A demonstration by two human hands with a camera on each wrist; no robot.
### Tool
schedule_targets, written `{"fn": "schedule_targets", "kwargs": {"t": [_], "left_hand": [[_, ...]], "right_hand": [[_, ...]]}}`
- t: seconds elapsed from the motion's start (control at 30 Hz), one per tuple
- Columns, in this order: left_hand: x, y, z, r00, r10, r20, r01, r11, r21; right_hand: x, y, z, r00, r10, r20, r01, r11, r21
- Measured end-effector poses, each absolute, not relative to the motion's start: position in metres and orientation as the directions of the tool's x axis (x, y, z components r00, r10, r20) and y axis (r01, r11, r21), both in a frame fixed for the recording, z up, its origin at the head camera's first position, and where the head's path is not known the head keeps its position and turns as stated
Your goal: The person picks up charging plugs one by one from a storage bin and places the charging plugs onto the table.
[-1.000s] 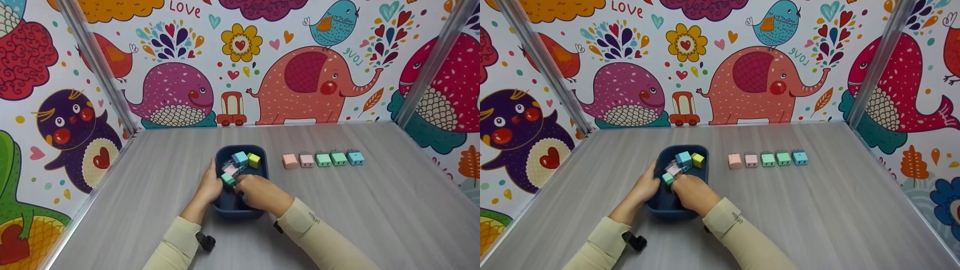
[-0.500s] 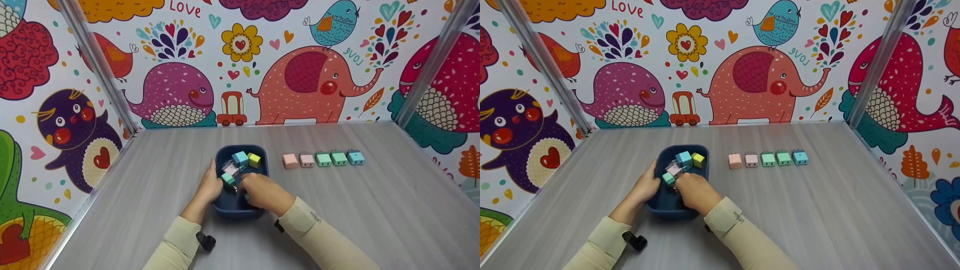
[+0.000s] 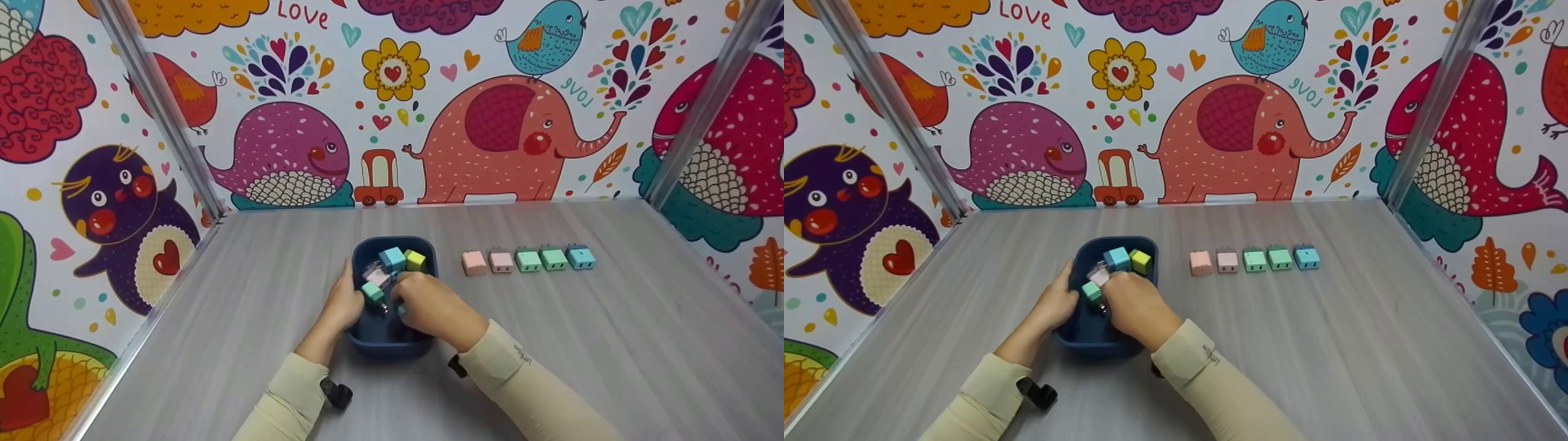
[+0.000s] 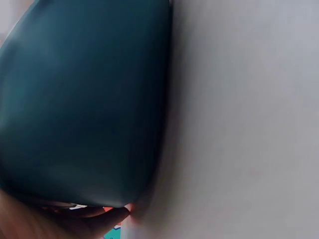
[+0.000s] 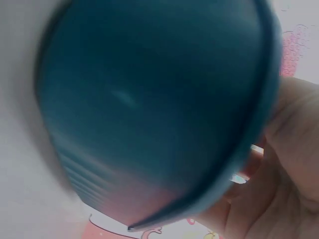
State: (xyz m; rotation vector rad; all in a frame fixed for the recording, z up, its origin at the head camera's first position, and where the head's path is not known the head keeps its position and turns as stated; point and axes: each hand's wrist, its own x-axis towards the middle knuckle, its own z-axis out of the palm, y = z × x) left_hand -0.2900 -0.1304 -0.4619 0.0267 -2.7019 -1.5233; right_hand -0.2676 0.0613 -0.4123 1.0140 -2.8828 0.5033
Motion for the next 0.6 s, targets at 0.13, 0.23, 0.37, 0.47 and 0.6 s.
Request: {"fn": "schedule_targets", "kwargs": {"t": [0.13,0.23,0.37,0.47,0.6], "left_hand": [[-0.291,-0.131,-0.463,-0.999,-0.027,0.038,0.018,0.526,0.850],[-0.291,-0.132,-0.463,-0.999,-0.024,0.044,0.024,0.535,0.844],[-0.291,-0.132,-0.462,-0.999,-0.023,0.046,0.026,0.540,0.841],[-0.290,-0.132,-0.462,-0.999,-0.023,0.042,0.023,0.540,0.841],[-0.291,-0.131,-0.463,-0.999,-0.027,0.025,0.006,0.532,0.847]], "right_hand": [[-0.264,0.063,-0.403,-0.797,-0.584,0.152,-0.599,0.735,-0.318],[-0.262,0.066,-0.395,-0.817,-0.559,0.140,-0.569,0.745,-0.350],[-0.260,0.071,-0.384,-0.846,-0.519,0.121,-0.521,0.760,-0.388],[-0.259,0.076,-0.376,-0.859,-0.495,0.129,-0.501,0.763,-0.409],[-0.260,0.084,-0.370,-0.869,-0.467,0.163,-0.491,0.770,-0.408]]}}
